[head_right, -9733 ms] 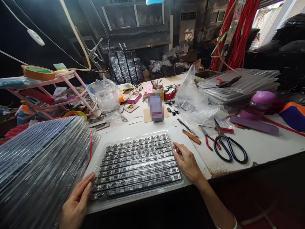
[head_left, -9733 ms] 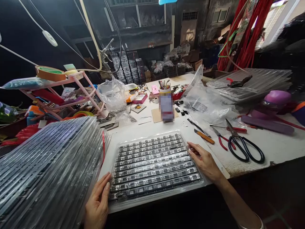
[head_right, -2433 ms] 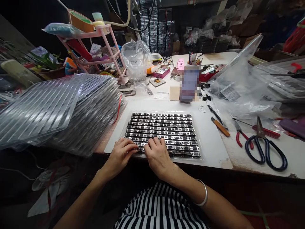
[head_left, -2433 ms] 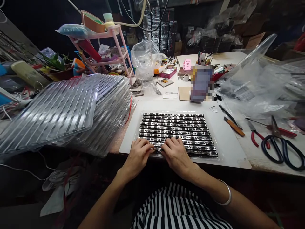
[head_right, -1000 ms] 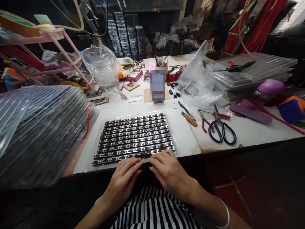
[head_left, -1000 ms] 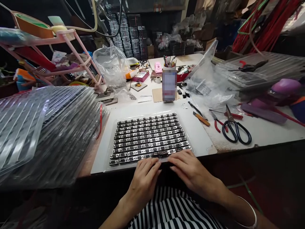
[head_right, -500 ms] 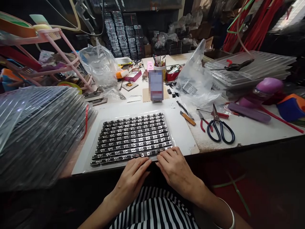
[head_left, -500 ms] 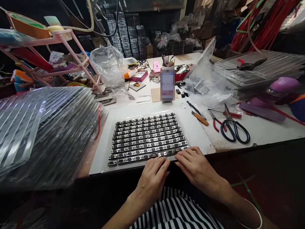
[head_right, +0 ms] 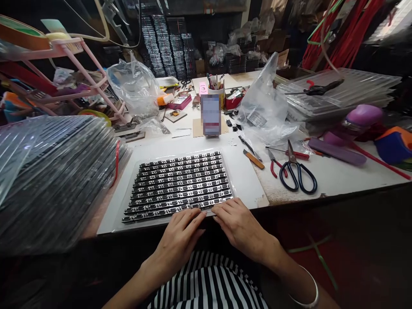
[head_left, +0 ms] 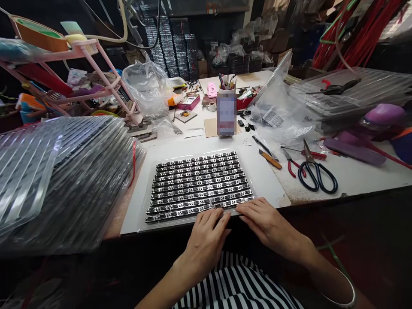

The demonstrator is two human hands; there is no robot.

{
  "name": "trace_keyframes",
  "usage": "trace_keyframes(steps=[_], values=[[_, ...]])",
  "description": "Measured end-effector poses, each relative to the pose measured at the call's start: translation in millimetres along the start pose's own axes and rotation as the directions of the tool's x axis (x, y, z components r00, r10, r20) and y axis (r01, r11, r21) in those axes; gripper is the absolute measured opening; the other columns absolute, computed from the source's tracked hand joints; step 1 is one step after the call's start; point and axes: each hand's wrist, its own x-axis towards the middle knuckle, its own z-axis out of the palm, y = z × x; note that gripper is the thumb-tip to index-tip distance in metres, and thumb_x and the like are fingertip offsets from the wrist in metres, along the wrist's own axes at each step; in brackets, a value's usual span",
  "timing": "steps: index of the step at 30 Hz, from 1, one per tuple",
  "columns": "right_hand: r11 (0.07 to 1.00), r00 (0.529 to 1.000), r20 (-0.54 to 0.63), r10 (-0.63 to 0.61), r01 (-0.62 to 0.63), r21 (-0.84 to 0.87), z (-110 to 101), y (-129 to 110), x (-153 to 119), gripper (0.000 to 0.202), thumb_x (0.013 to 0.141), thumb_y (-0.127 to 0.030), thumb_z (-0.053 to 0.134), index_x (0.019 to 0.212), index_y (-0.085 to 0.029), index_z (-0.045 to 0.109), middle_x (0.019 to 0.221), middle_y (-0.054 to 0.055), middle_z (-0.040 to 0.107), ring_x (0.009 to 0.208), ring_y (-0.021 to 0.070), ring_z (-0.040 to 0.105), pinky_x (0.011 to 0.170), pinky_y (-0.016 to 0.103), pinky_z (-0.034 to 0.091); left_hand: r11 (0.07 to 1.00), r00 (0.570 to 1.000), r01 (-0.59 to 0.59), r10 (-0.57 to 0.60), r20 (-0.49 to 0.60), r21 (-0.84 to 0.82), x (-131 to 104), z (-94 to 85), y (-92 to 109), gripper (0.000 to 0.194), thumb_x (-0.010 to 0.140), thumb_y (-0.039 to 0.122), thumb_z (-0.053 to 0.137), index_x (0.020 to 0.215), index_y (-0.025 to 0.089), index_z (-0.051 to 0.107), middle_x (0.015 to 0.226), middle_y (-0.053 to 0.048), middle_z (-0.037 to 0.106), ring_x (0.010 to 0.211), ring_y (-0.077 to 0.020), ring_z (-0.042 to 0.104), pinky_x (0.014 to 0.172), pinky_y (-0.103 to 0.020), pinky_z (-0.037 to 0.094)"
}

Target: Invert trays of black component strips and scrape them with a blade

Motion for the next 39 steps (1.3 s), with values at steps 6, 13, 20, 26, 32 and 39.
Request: trace_keyframes(steps=[6,13,20,26,32,39], values=[[0.995,0.967,-0.235,0.103,-0.101,0.021,-21.7,18.0,-9.1,0.024,0.094,-0.015,0.044,0.113,-0.022,0.058,0.1,0.005,0.069,0.091,0.0181,0.062,0.082,0.036,0.045,0.991,0.986,-0.007,-0.015,-0.167,-0.136,-8.2,-9.0,-4.0,0.033,0.086,0.005,0.051,0.117,0.016,0.054,0.103,-0.008,0.066,0.097,-0.0186,0.059,0.085,-0.036,0.049],[0.97,0.896,-0.378,0.233,-0.24,0.03,-26.3,35.9,-5.9,0.017,0.093,-0.02,0.049,0.103,-0.021,0.062,0.096,0.004,0.069,0.091,0.0191,0.063,0.082,0.035,0.044,0.991,0.958,0.116,-0.129,-0.255,-0.064,-31.3,-29.4,-28.4,0.033,0.086,0.005,0.052,0.114,0.021,0.057,0.101,-0.005,0.066,0.096,-0.0181,0.059,0.086,-0.035,0.047],[0.91,0.866,-0.279,0.415,-0.388,0.146,-1.3,61.1,10.1,0.028,0.092,-0.029,0.044,0.11,-0.018,0.062,0.098,0.007,0.065,0.086,0.0198,0.061,0.071,0.032,0.048,0.854,0.757,0.512,-0.398,-0.518,0.092,-66.3,-68.8,-80.4,0.021,0.088,0.022,0.052,0.103,0.017,0.065,0.1,-0.008,0.066,0.096,-0.0203,0.061,0.093,-0.036,0.045],[0.856,0.819,-0.256,0.514,-0.511,0.084,15.5,72.1,31.1,0.04,0.088,-0.032,0.043,0.123,-0.018,0.058,0.078,0.004,0.064,0.066,0.0183,0.059,0.063,0.031,0.043,0.611,0.534,0.788,-0.738,-0.413,-0.074,-84.9,-71.6,-114.2,0.04,0.089,0.037,0.041,0.116,0.016,0.06,0.105,-0.009,0.065,0.092,-0.0221,0.061,0.085,-0.036,0.047],[0.856,0.816,-0.272,0.51,-0.513,0.066,21.5,66.9,31.5,0.042,0.087,-0.033,0.04,0.124,-0.02,0.057,0.07,0.001,0.061,0.06,0.017,0.056,0.062,0.03,0.041,0.607,0.576,0.74,-0.794,-0.193,-0.289,-85.7,-66.5,-117.2,0.039,0.089,0.036,0.039,0.122,0.019,0.052,0.069,0.003,0.048,0.064,-0.0137,0.051,0.066,-0.028,0.043],[0.779,0.737,-0.259,0.625,-0.612,0.137,16.1,71.4,28.3,0.044,0.085,-0.041,0.043,0.123,-0.025,0.058,0.07,-0.001,0.06,0.057,0.0151,0.054,0.06,0.028,0.043,0.617,0.581,0.731,-0.787,-0.206,-0.294,-88.1,-70.8,-114.0,0.029,0.091,0.031,0.041,0.114,0.019,0.052,0.076,0.002,0.052,0.069,-0.0134,0.053,0.069,-0.028,0.044]])
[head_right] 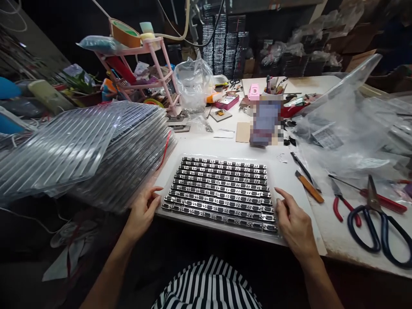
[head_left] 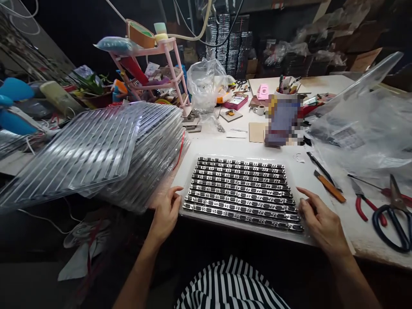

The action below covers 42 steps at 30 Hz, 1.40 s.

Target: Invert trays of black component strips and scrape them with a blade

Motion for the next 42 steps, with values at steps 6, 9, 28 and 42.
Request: trace_keyframes(steps=[6,9,28,42], values=[[0.999,0.999,-0.005,0.039,-0.039,0.034,-1.6,6.4,13.5,0.046,0.083,-0.043,0.044,0.122,-0.023,0.059,0.075,0.001,0.064,0.064,0.0166,0.059,0.065,0.029,0.046,0.9,0.935,-0.354,0.345,0.082,0.254,9.7,-11.9,6.8,0.019,0.089,0.027,0.048,0.093,0.022,0.065,0.091,-0.004,0.056,0.087,-0.0181,0.055,0.08,-0.032,0.045],[1.0,0.999,-0.042,0.023,-0.023,0.019,0.0,4.9,12.4,0.044,0.084,-0.043,0.045,0.117,-0.022,0.063,0.076,0.002,0.065,0.066,0.0175,0.06,0.067,0.03,0.047,0.856,0.898,-0.434,0.385,0.214,0.28,18.3,-14.0,9.5,0.016,0.089,0.024,0.048,0.09,0.021,0.063,0.087,-0.003,0.056,0.081,-0.0159,0.054,0.073,-0.029,0.046],[0.975,0.981,-0.117,-0.155,0.171,0.141,1.7,0.7,9.5,0.032,0.093,-0.029,0.038,0.109,-0.015,0.062,0.077,0.005,0.063,0.07,0.0172,0.06,0.069,0.031,0.048,0.821,0.918,-0.388,0.386,0.092,0.419,19.6,18.6,-22.2,0.064,0.092,0.052,0.03,0.148,0.025,0.017,0.151,-0.01,0.031,0.139,-0.03,0.027,0.111,-0.051,0.026],[0.948,0.971,-0.095,-0.221,0.237,0.214,-1.3,-4.2,10.9,0.027,0.094,-0.033,0.045,0.105,-0.02,0.066,0.1,0.008,0.052,0.089,0.018,0.057,0.07,0.028,0.051,0.803,0.936,-0.351,0.303,0.178,0.481,10.5,27.8,-23.5,0.065,0.093,0.047,0.033,0.149,0.031,0.006,0.154,-0.009,0.027,0.143,-0.0316,0.015,0.106,-0.061,0.026]])
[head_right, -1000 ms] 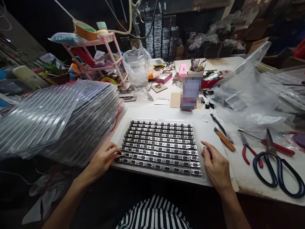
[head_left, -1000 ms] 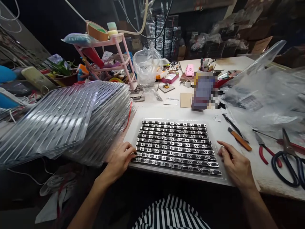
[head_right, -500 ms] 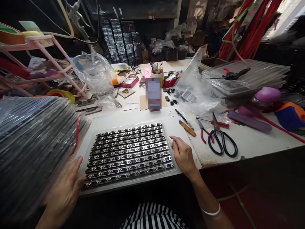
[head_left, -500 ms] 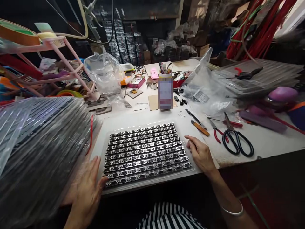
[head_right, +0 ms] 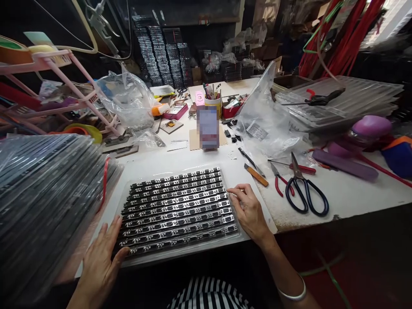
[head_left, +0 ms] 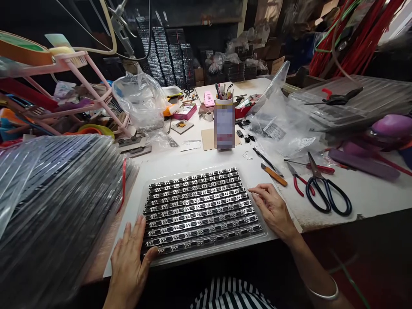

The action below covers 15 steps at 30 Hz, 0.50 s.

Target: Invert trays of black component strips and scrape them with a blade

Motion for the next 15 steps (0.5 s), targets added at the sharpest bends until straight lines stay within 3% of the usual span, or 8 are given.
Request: trace_keyframes(steps=[6,11,15], values=[[0.999,0.995,0.098,-0.026,0.03,-0.04,-1.1,-1.2,12.8,0.021,0.092,-0.032,0.048,0.096,-0.022,0.066,0.096,0.006,0.05,0.085,0.018,0.056,0.068,0.029,0.051,0.999,1.0,0.019,-0.019,0.008,-0.03,-1.8,1.0,-3.1,0.065,0.093,0.043,0.036,0.149,0.032,0.006,0.154,-0.007,0.026,0.143,-0.0291,0.017,0.109,-0.058,0.024],[0.959,0.959,0.222,-0.176,0.218,-0.181,-4.7,5.8,24.3,0.013,0.09,-0.025,0.052,0.091,-0.023,0.065,0.093,0.006,0.052,0.087,0.0196,0.054,0.075,0.036,0.05,0.998,1.0,0.028,-0.028,0.003,-0.054,-2.6,0.9,-0.2,0.064,0.093,0.042,0.037,0.149,0.032,0.006,0.154,-0.007,0.026,0.143,-0.0279,0.018,0.111,-0.057,0.021],[0.889,0.888,0.33,-0.32,0.402,-0.22,-10.9,5.4,34.4,0.012,0.089,-0.02,0.053,0.091,-0.022,0.064,0.09,0.007,0.053,0.085,0.0199,0.051,0.069,0.034,0.049,0.997,0.999,0.031,-0.033,-0.028,-0.071,-2.2,-0.6,4.3,0.063,0.093,0.042,0.036,0.149,0.031,0.008,0.153,-0.007,0.029,0.142,-0.0269,0.02,0.111,-0.055,0.022]])
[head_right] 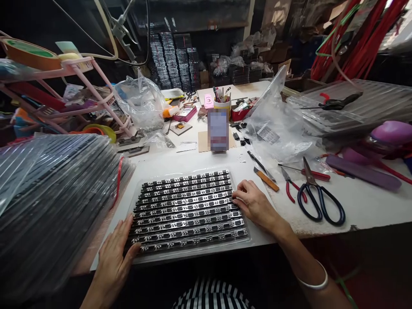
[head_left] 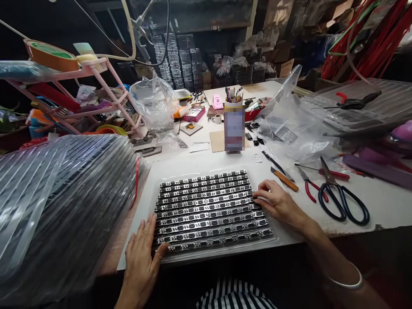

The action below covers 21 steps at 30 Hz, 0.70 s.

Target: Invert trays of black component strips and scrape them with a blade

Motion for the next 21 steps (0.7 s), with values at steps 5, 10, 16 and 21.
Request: trace_keyframes(steps=[5,10,16,21], values=[[0.971,0.985,0.075,-0.157,0.168,-0.169,-7.9,-6.5,9.0,0.02,0.09,-0.01,0.047,0.081,-0.018,0.062,0.088,0.008,0.054,0.078,0.0182,0.046,0.062,0.03,0.043,1.0,1.0,-0.004,0.004,-0.024,0.0,0.7,-1.1,2.7,0.064,0.094,0.043,0.035,0.149,0.03,0.007,0.152,-0.009,0.03,0.141,-0.0282,0.023,0.109,-0.057,0.025],[0.913,0.959,0.03,-0.283,0.278,-0.299,-5.4,-9.5,7.0,0.028,0.087,0.0,0.042,0.077,-0.016,0.063,0.085,0.008,0.056,0.077,0.0185,0.044,0.064,0.031,0.039,1.0,1.0,0.011,-0.012,0.015,0.004,1.7,-2.1,2.4,0.064,0.094,0.042,0.036,0.149,0.029,0.005,0.153,-0.009,0.029,0.142,-0.0277,0.022,0.11,-0.057,0.024],[0.975,0.987,-0.016,-0.16,0.155,-0.161,-6.4,-7.4,0.7,0.017,0.091,-0.015,0.048,0.09,-0.017,0.065,0.086,0.008,0.056,0.078,0.0185,0.049,0.066,0.032,0.042,1.0,0.999,-0.002,0.001,0.044,0.004,-1.1,-2.0,-5.1,0.066,0.093,0.041,0.037,0.149,0.029,0.004,0.153,-0.009,0.028,0.142,-0.0287,0.021,0.11,-0.057,0.025],[0.998,0.966,-0.253,0.061,-0.059,0.015,2.8,-1.8,-8.3,0.02,0.093,-0.026,0.048,0.104,-0.02,0.064,0.092,0.008,0.057,0.087,0.0203,0.055,0.076,0.037,0.047,1.0,0.999,-0.027,0.026,0.047,0.013,7.5,-7.8,-12.4,0.067,0.093,0.044,0.036,0.15,0.028,0.005,0.153,-0.009,0.027,0.14,-0.0281,0.024,0.11,-0.054,0.028]])
